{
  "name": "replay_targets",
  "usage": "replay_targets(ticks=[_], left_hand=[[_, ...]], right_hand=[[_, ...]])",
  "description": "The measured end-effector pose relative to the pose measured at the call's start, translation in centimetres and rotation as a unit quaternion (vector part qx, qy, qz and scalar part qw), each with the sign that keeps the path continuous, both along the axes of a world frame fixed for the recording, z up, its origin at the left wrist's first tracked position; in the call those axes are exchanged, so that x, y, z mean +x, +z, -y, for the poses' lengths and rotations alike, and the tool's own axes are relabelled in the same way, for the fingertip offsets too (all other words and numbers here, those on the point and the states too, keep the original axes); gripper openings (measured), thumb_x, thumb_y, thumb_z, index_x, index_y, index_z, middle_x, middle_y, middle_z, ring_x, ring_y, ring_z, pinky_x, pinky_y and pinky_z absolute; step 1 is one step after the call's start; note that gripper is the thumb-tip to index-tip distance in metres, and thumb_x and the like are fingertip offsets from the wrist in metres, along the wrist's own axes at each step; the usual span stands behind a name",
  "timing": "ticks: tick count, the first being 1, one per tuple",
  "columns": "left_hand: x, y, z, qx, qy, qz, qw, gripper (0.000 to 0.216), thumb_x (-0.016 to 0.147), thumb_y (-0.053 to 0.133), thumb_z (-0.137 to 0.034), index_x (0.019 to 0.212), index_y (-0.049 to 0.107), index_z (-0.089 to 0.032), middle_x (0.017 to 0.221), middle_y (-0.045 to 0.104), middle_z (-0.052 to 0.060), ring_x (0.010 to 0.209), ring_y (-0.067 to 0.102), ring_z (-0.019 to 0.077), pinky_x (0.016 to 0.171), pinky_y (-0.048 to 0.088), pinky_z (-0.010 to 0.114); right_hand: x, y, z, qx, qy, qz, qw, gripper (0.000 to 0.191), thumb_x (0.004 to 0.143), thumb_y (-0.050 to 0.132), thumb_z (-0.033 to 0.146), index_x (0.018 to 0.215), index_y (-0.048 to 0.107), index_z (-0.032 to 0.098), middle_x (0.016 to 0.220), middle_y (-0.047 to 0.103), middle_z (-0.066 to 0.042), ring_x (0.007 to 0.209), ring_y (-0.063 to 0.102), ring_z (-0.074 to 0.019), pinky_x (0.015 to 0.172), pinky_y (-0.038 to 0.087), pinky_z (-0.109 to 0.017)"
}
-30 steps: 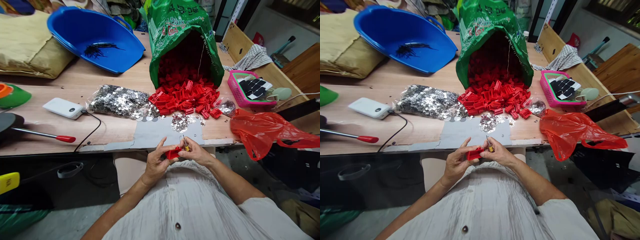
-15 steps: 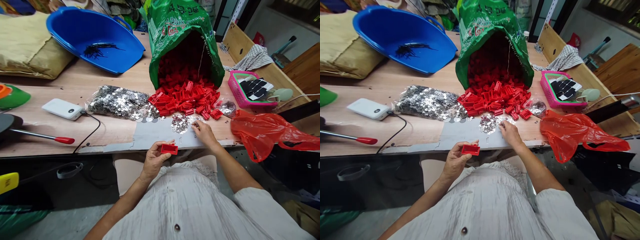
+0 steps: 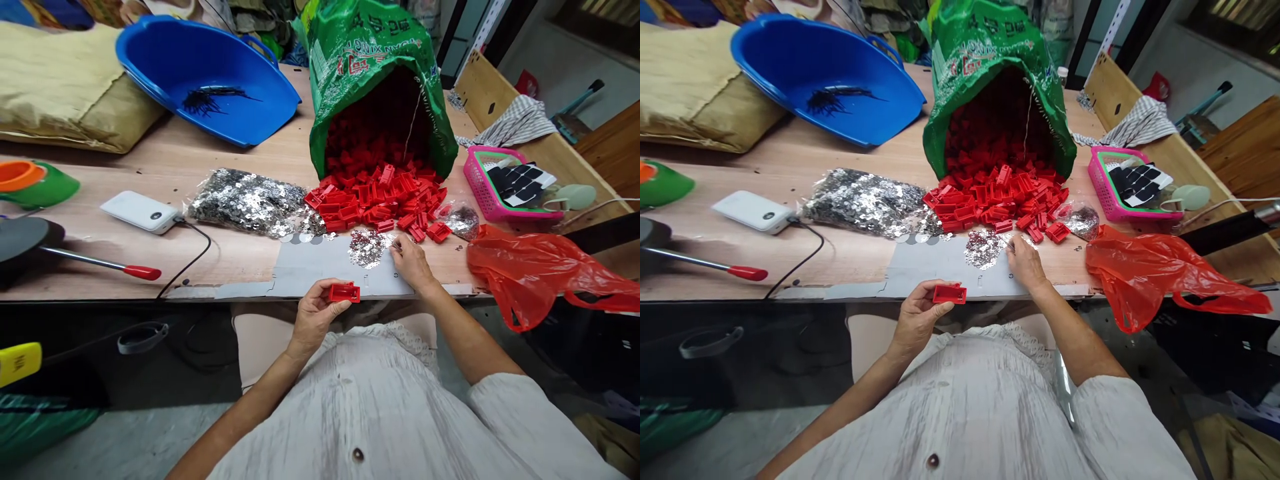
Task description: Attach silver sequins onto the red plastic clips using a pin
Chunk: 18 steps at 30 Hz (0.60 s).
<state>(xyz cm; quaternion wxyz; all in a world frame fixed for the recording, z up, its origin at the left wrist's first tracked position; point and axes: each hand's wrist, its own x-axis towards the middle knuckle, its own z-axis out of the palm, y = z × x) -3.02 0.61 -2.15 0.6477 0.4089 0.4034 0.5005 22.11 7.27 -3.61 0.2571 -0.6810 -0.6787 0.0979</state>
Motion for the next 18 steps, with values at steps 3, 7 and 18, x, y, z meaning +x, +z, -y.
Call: replay_targets(ticks=[3, 7, 18], left_hand=[[0.0, 0.2, -0.2, 0.037, 0.004, -0.052, 0.998, 0.035, 0.069, 0.081, -0.025, 0.102, 0.069, -0.019, 0.102, 0.073, 0.005, 0.092, 0.069, 0.0181, 0.089, 0.055, 0.033], [0.1, 0.7, -0.5, 0.127, 0.009, -0.131, 0.983, 0.038, 0.073, 0.078, -0.024, 0.111, 0.071, -0.023, 0.113, 0.069, 0.006, 0.102, 0.066, 0.0194, 0.093, 0.053, 0.032], [0.4, 1.9, -0.1, 0.244, -0.008, -0.199, 0.949, 0.041, 0.077, 0.075, -0.022, 0.117, 0.070, -0.028, 0.110, 0.073, 0.006, 0.098, 0.068, 0.0205, 0.093, 0.052, 0.034]], right_hand=[[-0.6, 1.0, 1.0, 0.005, -0.017, -0.112, 0.994, 0.008, 0.085, 0.053, 0.026, 0.091, 0.052, 0.021, 0.084, 0.061, -0.003, 0.075, 0.055, -0.0190, 0.071, 0.040, -0.030], [-2.9, 2.5, 3.3, -0.086, 0.068, -0.339, 0.934, 0.019, 0.081, 0.063, 0.036, 0.087, 0.052, 0.022, 0.080, 0.056, 0.001, 0.072, 0.053, -0.0141, 0.068, 0.041, -0.026], [-6.5, 3.2, 6.3, -0.178, 0.121, -0.416, 0.884, 0.028, 0.079, 0.068, 0.043, 0.089, 0.053, 0.022, 0.077, 0.055, 0.003, 0.069, 0.051, -0.0124, 0.064, 0.042, -0.026]])
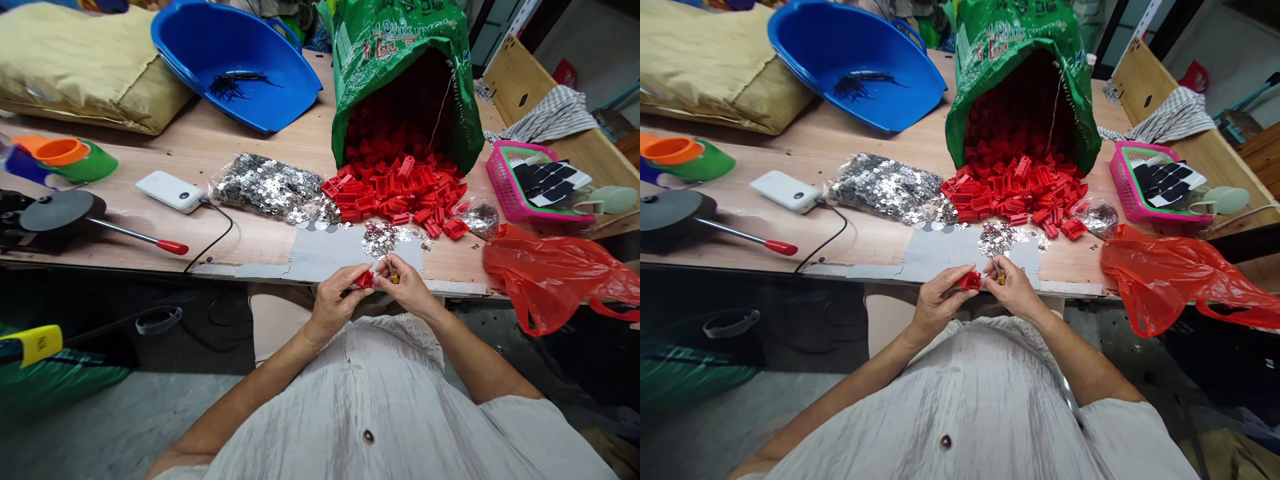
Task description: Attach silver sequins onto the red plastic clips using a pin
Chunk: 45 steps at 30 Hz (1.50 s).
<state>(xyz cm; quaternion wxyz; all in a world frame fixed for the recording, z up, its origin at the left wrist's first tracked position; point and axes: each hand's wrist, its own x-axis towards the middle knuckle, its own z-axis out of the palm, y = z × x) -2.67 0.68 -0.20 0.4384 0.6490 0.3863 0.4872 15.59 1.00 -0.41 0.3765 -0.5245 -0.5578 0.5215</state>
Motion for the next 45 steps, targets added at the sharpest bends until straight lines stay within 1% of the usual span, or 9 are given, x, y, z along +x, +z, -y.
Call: replay_targets(ticks=[3, 6, 10, 16, 23, 29, 35, 40, 45], left_hand=[[0.1, 0.0, 0.2, -0.008, -0.003, 0.007, 1.000, 0.040, 0.076, 0.076, -0.022, 0.115, 0.072, -0.028, 0.109, 0.073, 0.006, 0.100, 0.067, 0.0207, 0.095, 0.051, 0.033], [0.1, -0.4, 0.2, -0.111, 0.000, 0.071, 0.991, 0.043, 0.074, 0.078, -0.024, 0.117, 0.071, -0.026, 0.108, 0.073, 0.005, 0.097, 0.068, 0.0198, 0.092, 0.053, 0.032], [0.3, -0.8, 0.1, -0.246, -0.019, 0.199, 0.948, 0.051, 0.070, 0.080, -0.026, 0.120, 0.068, -0.024, 0.102, 0.074, 0.002, 0.092, 0.068, 0.0172, 0.091, 0.053, 0.031], [0.7, -1.1, 0.1, -0.307, -0.042, 0.280, 0.908, 0.049, 0.069, 0.080, -0.022, 0.117, 0.066, -0.023, 0.097, 0.075, 0.003, 0.086, 0.068, 0.0149, 0.087, 0.054, 0.030], [0.6, -1.5, 0.2, -0.240, -0.065, 0.235, 0.940, 0.037, 0.070, 0.081, -0.020, 0.104, 0.065, -0.020, 0.110, 0.072, 0.006, 0.097, 0.067, 0.0164, 0.091, 0.053, 0.029], [-0.8, -2.6, -2.0, -0.172, -0.065, 0.121, 0.975, 0.035, 0.071, 0.079, -0.024, 0.102, 0.064, -0.018, 0.113, 0.070, 0.009, 0.099, 0.067, 0.0190, 0.091, 0.051, 0.032], [-1.9, -3.8, -4.3, -0.096, -0.056, -0.057, 0.992, 0.033, 0.071, 0.077, -0.023, 0.104, 0.072, -0.022, 0.098, 0.074, 0.003, 0.090, 0.067, 0.0192, 0.090, 0.050, 0.031], [-1.7, -3.6, -5.0, -0.043, -0.084, -0.090, 0.991, 0.038, 0.071, 0.074, -0.021, 0.109, 0.074, -0.027, 0.095, 0.076, 0.000, 0.097, 0.069, 0.0231, 0.109, 0.041, 0.042], [-1.7, -3.4, -5.3, -0.049, -0.095, -0.089, 0.990, 0.040, 0.069, 0.076, -0.022, 0.109, 0.075, -0.030, 0.103, 0.076, 0.000, 0.104, 0.068, 0.0258, 0.113, 0.037, 0.044]], right_hand=[[-0.1, -0.1, 0.2, -0.005, 0.001, -0.011, 1.000, 0.029, 0.078, 0.069, 0.043, 0.090, 0.054, 0.022, 0.074, 0.055, 0.003, 0.067, 0.051, -0.0117, 0.063, 0.041, -0.025], [-0.2, 0.5, 0.4, -0.043, 0.010, -0.067, 0.997, 0.032, 0.078, 0.070, 0.045, 0.090, 0.051, 0.022, 0.072, 0.054, 0.005, 0.059, 0.046, -0.0093, 0.056, 0.036, -0.023], [-0.1, 1.4, 0.6, -0.099, 0.039, -0.150, 0.983, 0.037, 0.082, 0.064, 0.052, 0.095, 0.046, 0.023, 0.070, 0.055, 0.006, 0.047, 0.037, -0.0060, 0.045, 0.026, -0.021], [0.2, 1.3, 0.9, -0.091, 0.044, -0.142, 0.985, 0.036, 0.081, 0.068, 0.048, 0.097, 0.047, 0.023, 0.069, 0.050, 0.007, 0.049, 0.034, -0.0055, 0.045, 0.024, -0.020], [0.2, 0.1, 0.4, -0.063, 0.061, -0.085, 0.993, 0.036, 0.081, 0.069, 0.047, 0.096, 0.046, 0.023, 0.073, 0.047, 0.006, 0.056, 0.040, -0.0082, 0.052, 0.033, -0.022], [1.1, -0.8, -0.5, 0.120, 0.032, 0.166, 0.978, 0.027, 0.096, 0.046, 0.034, 0.117, 0.059, 0.023, 0.107, 0.059, -0.007, 0.099, 0.056, -0.0198, 0.088, 0.044, -0.034], [1.3, -1.4, -0.5, 0.144, 0.042, 0.235, 0.960, 0.024, 0.093, 0.052, 0.029, 0.113, 0.064, 0.023, 0.096, 0.067, -0.005, 0.086, 0.062, -0.0189, 0.079, 0.047, -0.031], [0.9, -1.8, -0.6, 0.161, 0.054, 0.280, 0.945, 0.019, 0.092, 0.054, 0.026, 0.104, 0.068, 0.023, 0.097, 0.070, -0.005, 0.089, 0.064, -0.0197, 0.082, 0.047, -0.032], [0.8, -1.7, -0.9, 0.155, 0.076, 0.300, 0.938, 0.020, 0.092, 0.054, 0.023, 0.103, 0.070, 0.023, 0.100, 0.071, -0.006, 0.093, 0.065, -0.0202, 0.085, 0.048, -0.033]])
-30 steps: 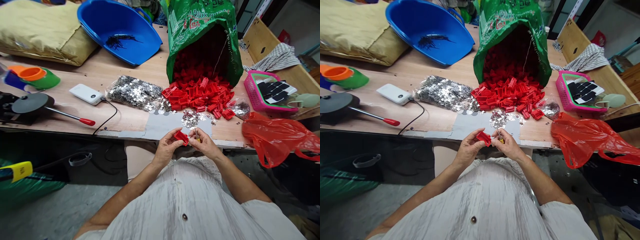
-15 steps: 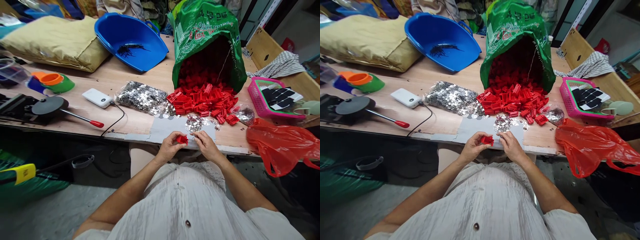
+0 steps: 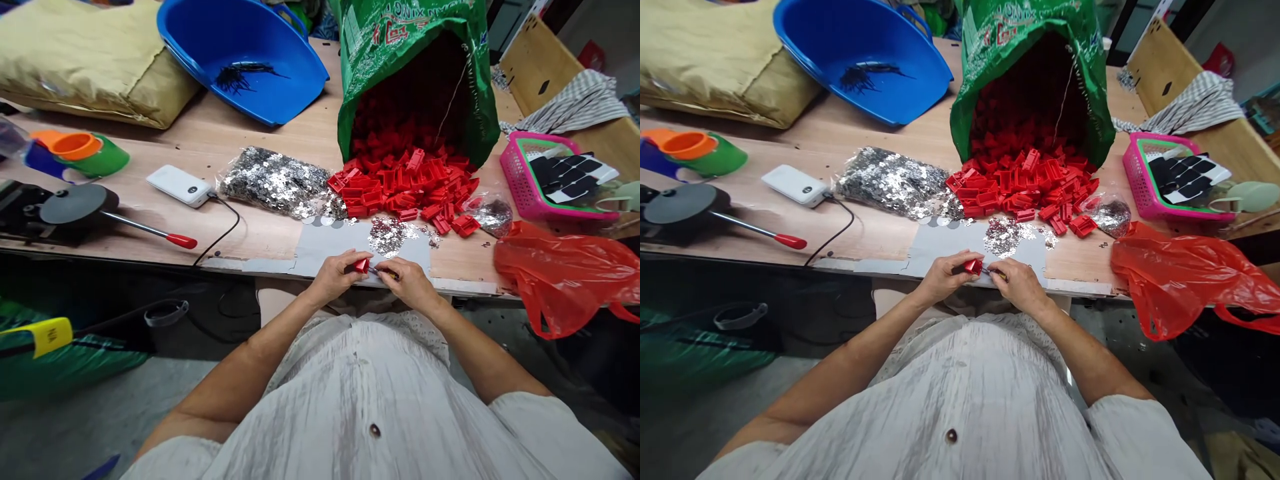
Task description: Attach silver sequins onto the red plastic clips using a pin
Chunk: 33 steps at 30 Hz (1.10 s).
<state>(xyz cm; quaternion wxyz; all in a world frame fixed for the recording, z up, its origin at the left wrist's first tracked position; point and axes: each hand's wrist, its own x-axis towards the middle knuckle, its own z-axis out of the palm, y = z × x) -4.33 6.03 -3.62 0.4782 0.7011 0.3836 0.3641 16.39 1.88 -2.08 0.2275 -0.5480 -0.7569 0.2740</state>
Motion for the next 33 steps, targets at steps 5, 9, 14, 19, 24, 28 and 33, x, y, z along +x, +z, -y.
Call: replay_targets(ticks=[5, 9, 14, 19, 24, 28, 33], left_hand=[[0.0, 0.1, -0.1, -0.030, 0.003, 0.001, 1.000, 0.040, 0.066, 0.079, -0.022, 0.105, 0.076, -0.029, 0.103, 0.076, 0.001, 0.113, 0.064, 0.0293, 0.113, 0.036, 0.045], [-0.1, 0.1, -0.2, -0.027, 0.001, -0.009, 1.000, 0.040, 0.067, 0.079, -0.022, 0.105, 0.076, -0.029, 0.101, 0.076, 0.001, 0.114, 0.063, 0.0299, 0.111, 0.038, 0.045], [-0.2, 0.1, -0.2, -0.004, -0.007, -0.036, 0.999, 0.038, 0.069, 0.077, -0.021, 0.107, 0.075, -0.027, 0.098, 0.076, 0.003, 0.111, 0.064, 0.0286, 0.105, 0.043, 0.041], [-0.1, 0.2, -0.1, 0.007, -0.017, -0.058, 0.998, 0.035, 0.073, 0.073, -0.021, 0.108, 0.073, -0.022, 0.101, 0.075, 0.004, 0.098, 0.068, 0.0228, 0.093, 0.048, 0.033], [0.1, 0.3, 0.0, 0.011, -0.008, -0.083, 0.996, 0.029, 0.074, 0.070, -0.019, 0.103, 0.071, -0.021, 0.096, 0.075, 0.003, 0.085, 0.068, 0.0187, 0.081, 0.050, 0.028], [0.1, 0.2, -0.1, 0.009, -0.006, -0.076, 0.997, 0.026, 0.073, 0.071, -0.019, 0.099, 0.071, -0.021, 0.092, 0.075, 0.002, 0.084, 0.068, 0.0188, 0.079, 0.049, 0.028], [0.3, 0.5, 0.3, -0.023, 0.012, -0.052, 0.998, 0.026, 0.070, 0.075, -0.020, 0.096, 0.069, -0.020, 0.090, 0.072, 0.001, 0.083, 0.065, 0.0176, 0.081, 0.047, 0.028]], right_hand=[[0.1, 0.2, -0.1, -0.006, 0.016, 0.006, 1.000, 0.020, 0.091, 0.054, 0.021, 0.103, 0.071, 0.024, 0.098, 0.071, -0.006, 0.091, 0.065, -0.0196, 0.084, 0.048, -0.033], [0.2, 0.1, -0.2, -0.004, 0.025, 0.008, 1.000, 0.021, 0.091, 0.054, 0.020, 0.103, 0.071, 0.023, 0.098, 0.071, -0.006, 0.091, 0.065, -0.0198, 0.085, 0.048, -0.033], [0.3, -0.1, -0.2, 0.001, 0.031, 0.002, 1.000, 0.020, 0.091, 0.055, 0.020, 0.103, 0.070, 0.023, 0.098, 0.071, -0.006, 0.090, 0.065, -0.0190, 0.083, 0.049, -0.032], [0.3, -0.2, -0.1, 0.013, 0.028, 0.016, 0.999, 0.019, 0.092, 0.054, 0.019, 0.102, 0.070, 0.022, 0.097, 0.070, -0.005, 0.090, 0.065, -0.0181, 0.082, 0.048, -0.030], [-0.6, 0.0, 0.2, 0.017, 0.024, 0.052, 0.998, 0.019, 0.093, 0.052, 0.017, 0.102, 0.068, 0.021, 0.098, 0.069, -0.005, 0.092, 0.064, -0.0175, 0.080, 0.048, -0.028], [-1.8, 0.2, 0.7, 0.014, -0.015, 0.105, 0.994, 0.018, 0.095, 0.050, 0.019, 0.100, 0.066, 0.021, 0.096, 0.068, -0.006, 0.088, 0.063, -0.0179, 0.075, 0.046, -0.027], [-1.5, 0.3, 0.8, 0.010, -0.006, 0.056, 0.998, 0.016, 0.094, 0.049, 0.021, 0.103, 0.062, 0.021, 0.097, 0.065, -0.006, 0.091, 0.061, -0.0187, 0.077, 0.045, -0.028]])
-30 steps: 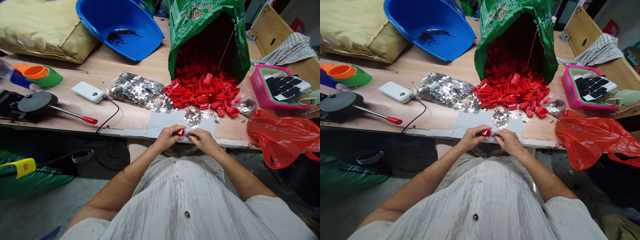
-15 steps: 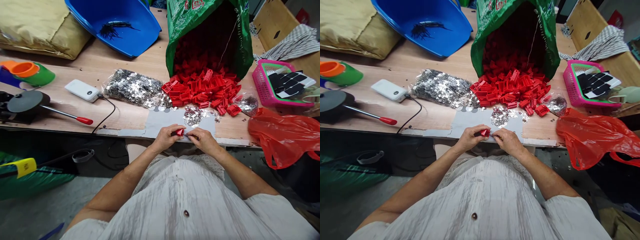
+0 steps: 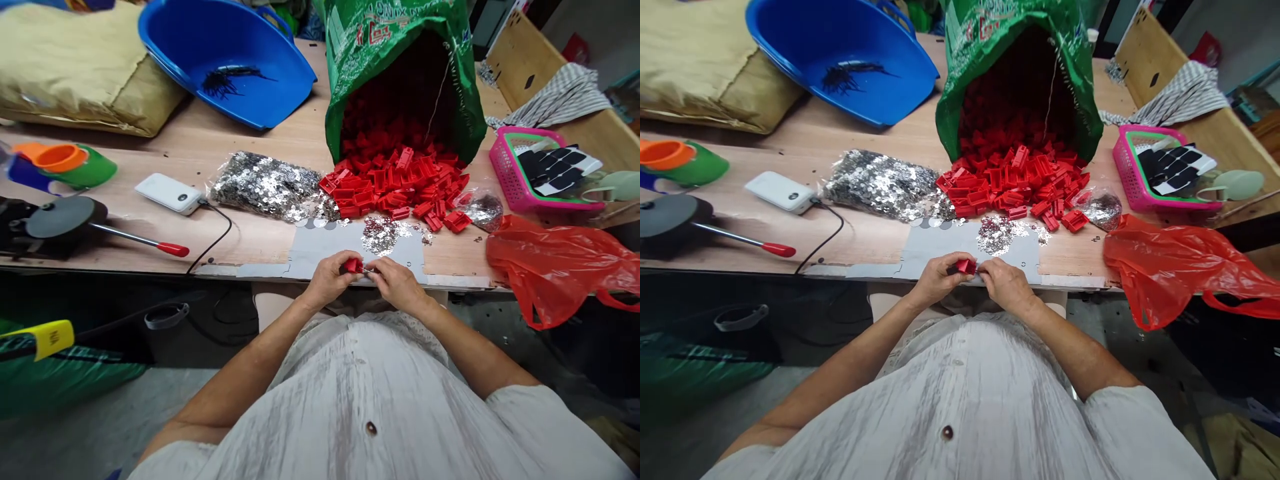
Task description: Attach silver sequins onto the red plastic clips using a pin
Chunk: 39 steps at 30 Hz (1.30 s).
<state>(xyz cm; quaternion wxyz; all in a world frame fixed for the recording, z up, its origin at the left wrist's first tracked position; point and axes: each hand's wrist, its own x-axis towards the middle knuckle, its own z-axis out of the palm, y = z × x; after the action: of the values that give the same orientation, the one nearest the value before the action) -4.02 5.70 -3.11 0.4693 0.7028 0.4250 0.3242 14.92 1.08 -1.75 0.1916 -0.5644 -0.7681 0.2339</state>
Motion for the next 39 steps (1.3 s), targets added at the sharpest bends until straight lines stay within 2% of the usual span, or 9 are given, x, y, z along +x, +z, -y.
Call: replay_targets(ticks=[4, 8, 11, 17, 23, 28, 33, 36, 39], left_hand=[[0.1, 1.1, 1.1, -0.115, 0.076, 0.192, 0.972, 0.031, 0.070, 0.079, -0.027, 0.095, 0.061, -0.020, 0.096, 0.068, 0.001, 0.088, 0.065, 0.0164, 0.083, 0.048, 0.028], [0.3, 2.8, 2.6, -0.313, 0.068, 0.399, 0.859, 0.027, 0.075, 0.077, -0.032, 0.085, 0.055, -0.019, 0.089, 0.070, 0.001, 0.091, 0.070, 0.0183, 0.095, 0.048, 0.035], [0.8, 3.7, 3.5, -0.401, 0.061, 0.458, 0.791, 0.024, 0.078, 0.076, -0.028, 0.075, 0.055, -0.016, 0.082, 0.071, 0.003, 0.088, 0.071, 0.0185, 0.095, 0.050, 0.035], [1.8, 4.3, 4.9, -0.450, 0.120, 0.507, 0.725, 0.015, 0.090, 0.059, -0.017, 0.078, 0.065, -0.010, 0.080, 0.070, 0.006, 0.078, 0.068, 0.0143, 0.091, 0.055, 0.033], [2.4, 4.0, 5.6, -0.428, 0.140, 0.524, 0.723, 0.017, 0.085, 0.066, -0.015, 0.068, 0.061, -0.013, 0.073, 0.066, 0.003, 0.077, 0.067, 0.0141, 0.096, 0.054, 0.036], [1.5, 2.5, 6.2, -0.445, 0.107, 0.468, 0.756, 0.025, 0.076, 0.077, -0.025, 0.068, 0.056, -0.015, 0.079, 0.069, 0.004, 0.089, 0.071, 0.0201, 0.098, 0.052, 0.041], [-0.3, -1.8, 6.9, -0.499, 0.120, 0.279, 0.812, 0.029, 0.072, 0.081, -0.029, 0.073, 0.056, -0.015, 0.081, 0.071, 0.007, 0.084, 0.072, 0.0217, 0.072, 0.058, 0.029], [-0.6, -4.4, 6.6, -0.503, 0.181, 0.239, 0.811, 0.026, 0.070, 0.083, -0.022, 0.084, 0.062, -0.014, 0.086, 0.072, 0.008, 0.080, 0.071, 0.0173, 0.075, 0.058, 0.028], [-0.5, -5.8, 6.0, -0.501, 0.196, 0.233, 0.810, 0.037, 0.066, 0.084, -0.013, 0.097, 0.064, -0.015, 0.091, 0.073, 0.008, 0.081, 0.070, 0.0173, 0.074, 0.057, 0.027]], right_hand=[[1.0, 0.7, 0.3, 0.007, 0.002, -0.159, 0.987, 0.021, 0.097, 0.043, 0.025, 0.114, 0.054, 0.021, 0.098, 0.064, -0.005, 0.085, 0.060, -0.0162, 0.080, 0.046, -0.029], [1.1, 2.1, 0.7, -0.057, 0.055, -0.218, 0.973, 0.041, 0.101, 0.037, 0.031, 0.142, 0.036, 0.024, 0.073, 0.062, 0.004, 0.067, 0.058, -0.0126, 0.075, 0.045, -0.026], [0.6, 2.9, 1.0, -0.056, 0.073, -0.186, 0.978, 0.044, 0.101, 0.038, 0.036, 0.144, 0.038, 0.026, 0.067, 0.060, 0.005, 0.063, 0.057, -0.0125, 0.070, 0.044, -0.025], [0.0, 3.3, 1.4, 0.004, 0.062, -0.150, 0.987, 0.037, 0.100, 0.040, 0.037, 0.132, 0.054, 0.027, 0.102, 0.072, -0.002, 0.083, 0.067, -0.0161, 0.076, 0.048, -0.027], [-0.3, 1.8, 1.6, 0.064, 0.018, -0.154, 0.986, 0.034, 0.100, 0.038, 0.036, 0.116, 0.066, 0.025, 0.103, 0.074, -0.003, 0.086, 0.068, -0.0172, 0.078, 0.049, -0.027], [0.5, 1.5, 1.6, 0.017, 0.014, -0.156, 0.987, 0.035, 0.101, 0.036, 0.036, 0.119, 0.065, 0.026, 0.105, 0.073, -0.002, 0.090, 0.068, -0.0159, 0.080, 0.048, -0.025], [4.6, 1.1, -0.2, 0.026, -0.136, -0.050, 0.989, 0.037, 0.098, 0.041, 0.041, 0.121, 0.064, 0.024, 0.085, 0.072, -0.003, 0.072, 0.065, -0.0178, 0.067, 0.045, -0.026], [7.8, 0.5, -2.3, 0.085, -0.225, 0.027, 0.970, 0.033, 0.093, 0.049, 0.037, 0.120, 0.063, 0.022, 0.093, 0.071, -0.006, 0.080, 0.063, -0.0213, 0.072, 0.045, -0.030], [10.5, 0.0, -4.5, 0.125, -0.302, 0.084, 0.941, 0.034, 0.089, 0.053, 0.032, 0.119, 0.061, 0.018, 0.104, 0.068, -0.012, 0.092, 0.061, -0.0254, 0.077, 0.044, -0.034]])
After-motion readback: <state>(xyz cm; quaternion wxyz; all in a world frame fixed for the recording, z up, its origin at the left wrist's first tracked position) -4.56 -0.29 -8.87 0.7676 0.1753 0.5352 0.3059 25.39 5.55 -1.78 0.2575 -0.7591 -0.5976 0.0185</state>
